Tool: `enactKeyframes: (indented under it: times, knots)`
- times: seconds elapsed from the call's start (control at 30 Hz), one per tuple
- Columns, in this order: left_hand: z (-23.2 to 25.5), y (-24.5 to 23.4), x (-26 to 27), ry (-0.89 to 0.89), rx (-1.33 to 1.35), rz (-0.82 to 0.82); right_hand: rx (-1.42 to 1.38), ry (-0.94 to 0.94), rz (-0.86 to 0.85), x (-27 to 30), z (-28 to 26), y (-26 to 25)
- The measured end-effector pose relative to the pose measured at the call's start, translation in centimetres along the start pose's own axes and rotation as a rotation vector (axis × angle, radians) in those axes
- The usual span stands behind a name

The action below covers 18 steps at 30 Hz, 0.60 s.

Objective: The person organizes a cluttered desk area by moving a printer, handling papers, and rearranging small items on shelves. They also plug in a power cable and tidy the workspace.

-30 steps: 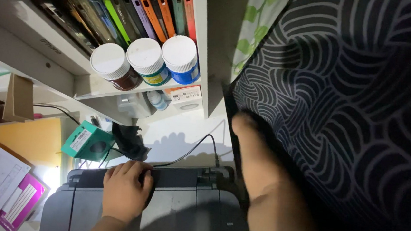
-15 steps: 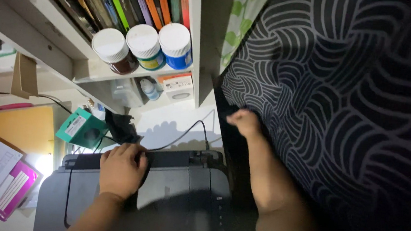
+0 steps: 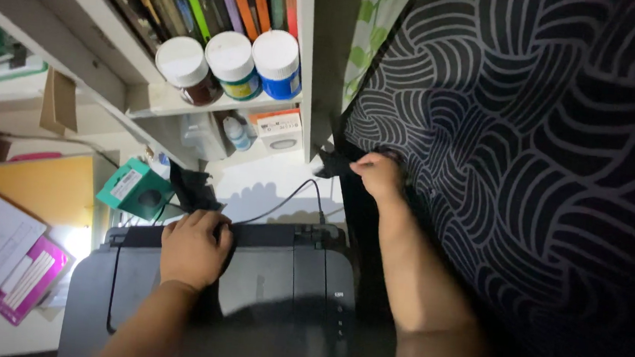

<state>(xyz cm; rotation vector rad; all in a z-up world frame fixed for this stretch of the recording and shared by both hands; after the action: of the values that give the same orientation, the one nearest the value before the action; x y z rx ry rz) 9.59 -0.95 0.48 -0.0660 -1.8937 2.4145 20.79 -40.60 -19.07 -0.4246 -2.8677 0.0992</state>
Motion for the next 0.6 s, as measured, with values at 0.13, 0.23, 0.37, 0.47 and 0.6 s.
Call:
enactKeyframes:
  times: [0.13, 0.23, 0.37, 0.47, 0.6]
  knots:
    - [0.1, -0.2, -0.3, 0.033, 0.014, 0.045, 0.127, -0.104, 0.026, -0.4, -1.1, 0.8]
    - [-0.1, 0.1, 0.2, 0.019, 0.016, 0.034, -0.146, 0.114, -0.049, -0.8, 1.4, 1.1]
    - [0.0, -0.1, 0.0, 0.029, 0.012, 0.043, 0.044, -0.032, -0.053, -0.5, 1.3, 2.1]
    - [0.0, 0.0, 0.4, 0.026, 0.017, 0.035, -0.491, 0.409, 0.001, -0.2, 6.2, 1.7]
    - [0.0, 0.1, 0.1, 0.030, -0.006, 0.023, 0.107, 0.025, 0.030, -1.2, 5.5, 0.4]
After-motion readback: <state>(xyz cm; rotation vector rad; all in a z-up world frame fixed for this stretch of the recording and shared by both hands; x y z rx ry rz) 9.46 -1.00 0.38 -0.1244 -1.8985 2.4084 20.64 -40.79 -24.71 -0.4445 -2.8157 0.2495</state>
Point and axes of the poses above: each hand's wrist, its own x-axis away from the middle knuckle, its own y-axis out of the palm, z = x × y, the point moved 10 cm from there along -x, towards the middle knuckle, and after that the axes turned 4 degrees about -x, right-handed, at the moved point
